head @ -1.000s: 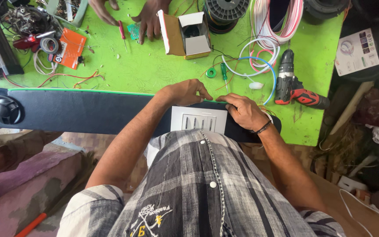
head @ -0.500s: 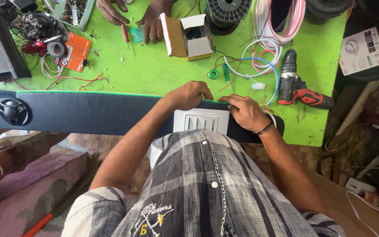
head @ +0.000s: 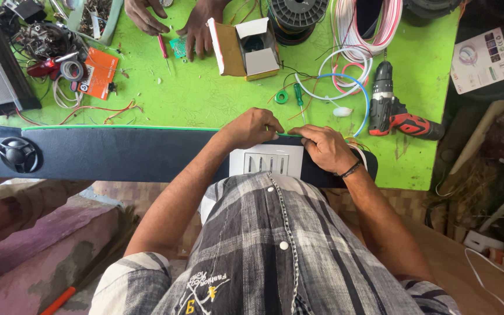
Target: The person applies adhesive from a small bottle to the edge of a long black panel, then places a circular speaker into a cutout and presses it down. They flip the panel to route wires, then use a cordless drill to fasten the speaker in place.
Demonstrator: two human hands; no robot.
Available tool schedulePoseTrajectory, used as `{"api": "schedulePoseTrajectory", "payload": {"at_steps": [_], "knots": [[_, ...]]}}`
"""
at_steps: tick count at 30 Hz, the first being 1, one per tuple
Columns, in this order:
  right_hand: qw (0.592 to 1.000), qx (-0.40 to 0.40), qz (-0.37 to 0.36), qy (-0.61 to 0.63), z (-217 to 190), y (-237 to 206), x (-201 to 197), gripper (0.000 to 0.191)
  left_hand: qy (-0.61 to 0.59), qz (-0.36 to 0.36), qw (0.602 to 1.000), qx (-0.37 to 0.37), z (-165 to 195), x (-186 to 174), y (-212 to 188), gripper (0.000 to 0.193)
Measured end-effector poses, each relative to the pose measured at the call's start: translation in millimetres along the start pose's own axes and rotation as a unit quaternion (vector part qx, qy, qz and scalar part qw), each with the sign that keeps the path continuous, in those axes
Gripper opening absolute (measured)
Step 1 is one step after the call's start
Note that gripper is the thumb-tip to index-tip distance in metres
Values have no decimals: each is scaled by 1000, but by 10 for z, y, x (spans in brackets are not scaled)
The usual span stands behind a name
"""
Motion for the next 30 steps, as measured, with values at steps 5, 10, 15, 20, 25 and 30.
{"api": "schedulePoseTrajectory", "payload": {"at_steps": [5, 10, 15, 20, 25, 30], "knots": [[1000, 22, -1, 12, 4, -14, -26, 28, 39, 9, 998, 52, 62, 12, -17, 28], [998, 54, 8, 27, 105, -19, -7, 24, 138, 9, 986, 92, 241, 44, -34, 34], [998, 24, 37, 36, 293, -97, -16, 21, 213, -17, 973, 86, 372, 94, -56, 42], [993, 89, 39, 61, 633, -350, -293, 18, 199, -43, 976, 75, 442, 139, 0, 33], [985, 152, 52, 55, 731, -508, -436, 19, 221, -37, 971, 88, 571, 200, 41, 30], [983, 144, 64, 94, 743, -524, -473, 18, 240, -35, 967, 77, 653, 237, 77, 35]]}}
Point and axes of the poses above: each hand's wrist, its own y-axis towards the middle knuckle, its own x-axis out of the palm, z = x × y, the point moved 5 cm from there along y, towards the middle knuckle, and after that the axes turned 8 degrees about x, right-handed, at the moved point
